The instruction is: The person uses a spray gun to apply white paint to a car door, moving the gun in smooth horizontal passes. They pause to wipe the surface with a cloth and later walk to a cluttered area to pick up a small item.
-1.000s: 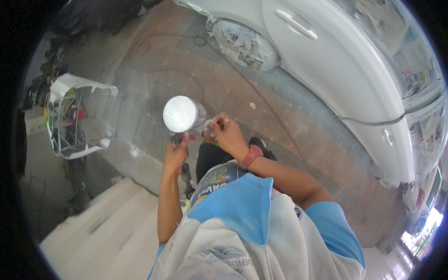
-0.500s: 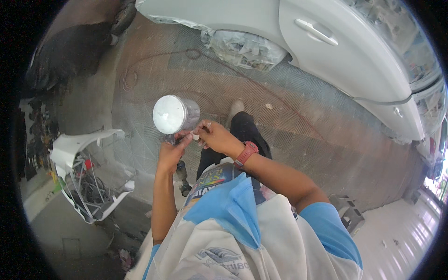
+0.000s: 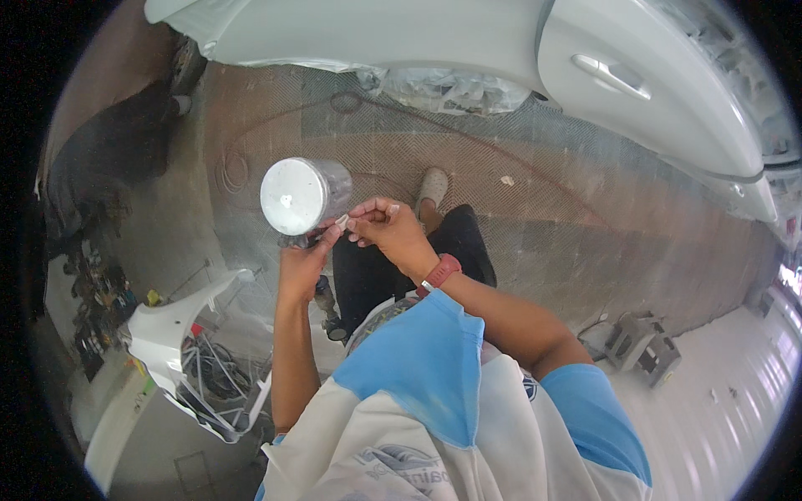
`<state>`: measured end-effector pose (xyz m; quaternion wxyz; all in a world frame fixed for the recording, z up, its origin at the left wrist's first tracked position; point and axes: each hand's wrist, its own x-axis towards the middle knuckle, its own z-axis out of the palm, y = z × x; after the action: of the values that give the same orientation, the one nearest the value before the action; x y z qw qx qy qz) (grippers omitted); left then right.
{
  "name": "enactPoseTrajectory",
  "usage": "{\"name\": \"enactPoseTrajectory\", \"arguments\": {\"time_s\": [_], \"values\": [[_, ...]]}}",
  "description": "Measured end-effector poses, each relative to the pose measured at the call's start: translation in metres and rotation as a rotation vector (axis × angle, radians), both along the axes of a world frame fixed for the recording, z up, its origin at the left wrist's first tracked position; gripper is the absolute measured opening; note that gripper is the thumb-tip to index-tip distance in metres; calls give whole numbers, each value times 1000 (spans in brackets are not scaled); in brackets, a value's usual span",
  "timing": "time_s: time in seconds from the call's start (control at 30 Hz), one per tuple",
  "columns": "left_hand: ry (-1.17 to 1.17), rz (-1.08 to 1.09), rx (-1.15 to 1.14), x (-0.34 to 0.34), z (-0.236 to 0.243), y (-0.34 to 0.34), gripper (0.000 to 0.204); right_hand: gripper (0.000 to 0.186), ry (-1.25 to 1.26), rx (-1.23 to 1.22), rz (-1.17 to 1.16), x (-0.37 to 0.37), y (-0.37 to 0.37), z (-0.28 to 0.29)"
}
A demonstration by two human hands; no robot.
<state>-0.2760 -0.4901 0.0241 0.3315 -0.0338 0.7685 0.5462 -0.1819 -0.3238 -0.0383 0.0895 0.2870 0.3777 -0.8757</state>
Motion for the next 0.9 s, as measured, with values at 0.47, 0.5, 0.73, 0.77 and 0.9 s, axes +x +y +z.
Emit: {"name": "enactPoseTrajectory", "arguments": {"time_s": [0.47,0.5,0.73,0.77,0.9], "values": [[-118,-404,-58,-161,-74,-42,39,10,-36,55,-471,-113,-78,-55],[-112,-422,-103,-173,-78,-52,40,10,-60,90,-501,-125,-82,-61],[-74,-445,-315,-251,-118,-113,48,15,-270,958,-1052,-214,-7,-122],[-98,-452,-387,-260,-123,-122,48,15,-235,1035,-1113,-225,6,-129],[-63,-401,-408,-275,-149,-152,42,15,-207,1248,-1244,-263,44,-147]]}}
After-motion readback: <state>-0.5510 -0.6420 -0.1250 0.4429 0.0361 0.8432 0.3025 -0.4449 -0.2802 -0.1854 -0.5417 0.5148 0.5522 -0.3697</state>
